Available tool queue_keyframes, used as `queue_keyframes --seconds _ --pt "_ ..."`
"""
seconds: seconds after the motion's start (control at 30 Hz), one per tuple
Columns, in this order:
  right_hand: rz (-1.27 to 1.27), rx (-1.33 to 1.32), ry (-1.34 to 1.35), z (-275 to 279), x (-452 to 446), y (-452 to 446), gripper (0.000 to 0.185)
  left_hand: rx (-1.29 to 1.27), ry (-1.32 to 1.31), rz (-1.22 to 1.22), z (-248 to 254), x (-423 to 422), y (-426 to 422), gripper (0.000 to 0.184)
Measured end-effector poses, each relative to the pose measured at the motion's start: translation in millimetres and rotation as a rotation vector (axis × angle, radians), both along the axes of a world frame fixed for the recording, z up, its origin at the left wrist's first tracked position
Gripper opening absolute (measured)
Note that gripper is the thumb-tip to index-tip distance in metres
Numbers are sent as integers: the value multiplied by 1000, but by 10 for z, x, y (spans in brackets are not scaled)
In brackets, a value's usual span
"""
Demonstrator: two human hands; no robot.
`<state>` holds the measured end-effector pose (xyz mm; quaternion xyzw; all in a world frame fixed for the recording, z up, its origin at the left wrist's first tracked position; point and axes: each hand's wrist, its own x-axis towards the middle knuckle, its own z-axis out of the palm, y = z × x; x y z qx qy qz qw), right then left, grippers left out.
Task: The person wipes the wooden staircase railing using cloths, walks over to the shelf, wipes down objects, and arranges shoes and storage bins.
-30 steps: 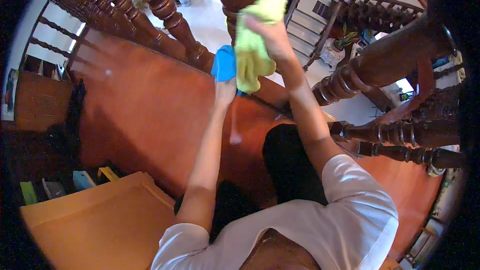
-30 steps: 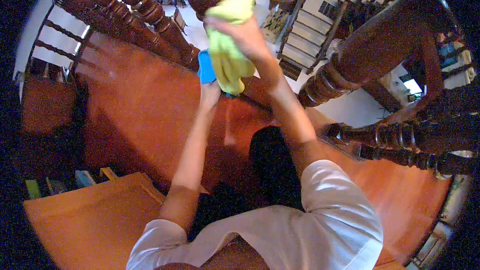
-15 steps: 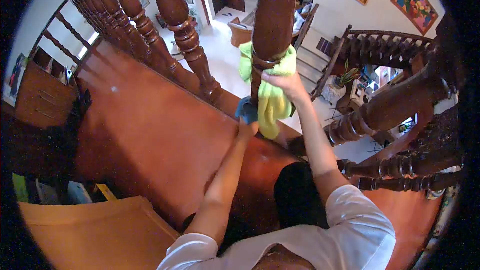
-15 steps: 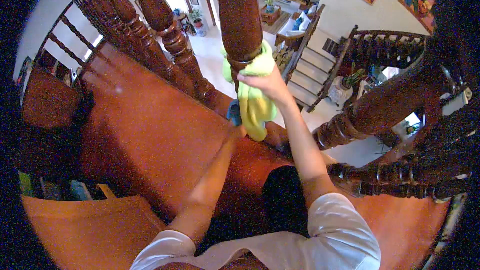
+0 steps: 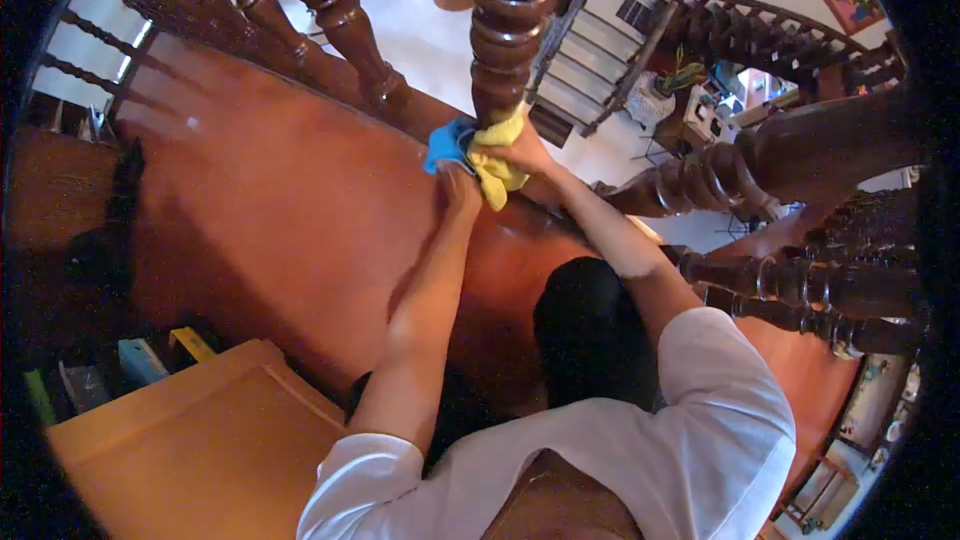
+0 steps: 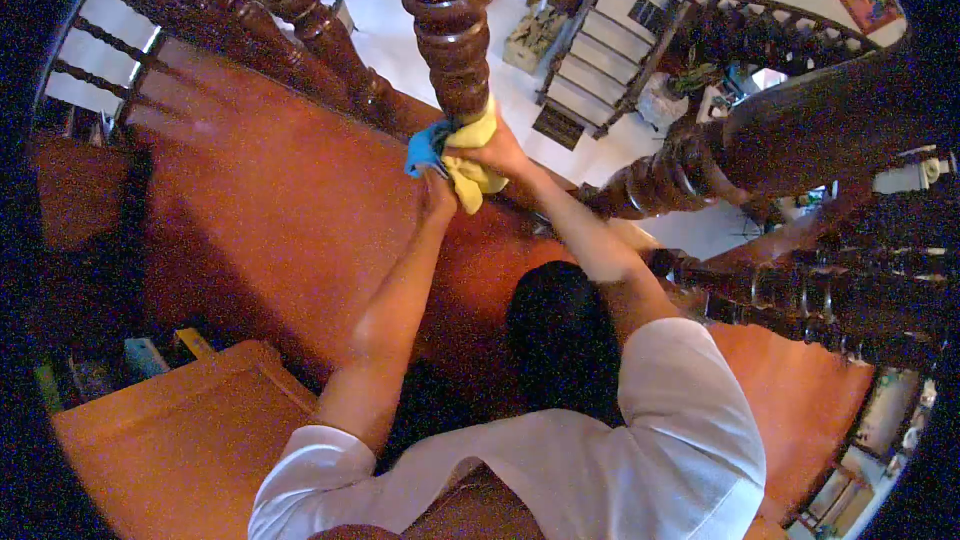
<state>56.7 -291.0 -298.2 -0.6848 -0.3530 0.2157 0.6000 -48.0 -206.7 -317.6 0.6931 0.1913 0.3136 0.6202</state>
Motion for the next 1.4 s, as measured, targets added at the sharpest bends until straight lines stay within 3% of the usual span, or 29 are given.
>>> queue_keyframes --seconds 0.03,0.1,0.17,0.27,0.3,0.33,0.4,0.43,0.47,0.53,0.57,0.6,0.67,0.73,0.8,0.83,0.87,0.97,1.03,1.07,1.1,1.13,1.17,1.2,1.23,1.27,1.33,1.37,1.4 --pt "61 29 144 -329 83 6 98 285 194 55 -149 -26 12 21" --pt "120 59 296 -602 139 -27 98 268 276 10 -306 -99 -26 20" --pt "17 -13 154 -610 103 -57 96 226 365 -73 -732 -122 18 20" --pt "51 -10 258 -619 76 -103 96 389 270 -212 -642 -36 184 28" --pt "78 -9 326 -593 53 -108 90 391 390 -197 -417 -94 127 29" --pt "80 -22 330 -590 11 -126 90 378 392 -196 -610 -61 103 29" --pt "-180 -311 26 -537 -71 -120 89 294 149 75 -921 65 77 26" --pt "-292 -175 -236 -568 -179 -103 86 257 130 83 -664 7 -12 21" --pt "-287 -183 -240 -568 -208 -150 86 247 129 87 -477 9 5 21" --pt "-299 -243 -681 -391 -219 -175 89 212 223 -159 -413 24 99 19" --pt "-279 -175 -734 -291 -174 -155 81 409 79 -3 -574 32 43 19" --pt "-272 -178 -736 -275 -85 -137 81 403 79 2 -689 45 35 19" --pt "6 -228 -90 -318 69 -134 83 464 150 -26 -871 44 27 22" --pt "22 -110 -10 -352 80 -141 79 361 183 -145 -964 179 189 28" --pt "219 -160 409 -481 144 -157 76 490 219 -162 -973 201 315 33" --pt "247 -217 314 -407 117 -177 75 712 180 -165 -932 228 388 38" --pt "298 -176 323 -584 134 -208 65 717 174 -162 -901 249 446 38" --pt "143 -212 127 -727 -6 -223 73 298 428 -423 -200 142 514 51" --pt "13 -346 -343 -794 -3 -212 80 285 453 -366 -442 127 491 47" --pt "9 -343 -351 -810 27 -207 80 277 476 -313 -604 151 478 43" --pt "81 -375 -176 -807 71 -209 82 500 296 -249 -822 220 505 38" --pt "148 -403 -2 -801 125 -222 84 509 281 -256 -907 233 502 38" --pt "227 -555 -323 -967 248 -249 83 498 302 -242 -926 212 478 37" --pt "209 -516 -186 -1134 339 -253 83 491 318 -225 -999 201 478 35" --pt "188 -648 -254 -1029 309 -252 84 452 351 -173 -1759 286 616 37" --pt "158 -503 -288 -1053 309 -299 90 411 382 -122 -2489 366 749 39" --pt "121 -442 -121 -940 283 -437 90 201 584 -365 -264 -44 472 58" --pt "70 -425 -66 -1223 364 -474 84 221 559 -359 -458 -35 488 58" --pt "103 -379 166 -1086 329 -508 77 171 488 -358 -901 20 545 57"
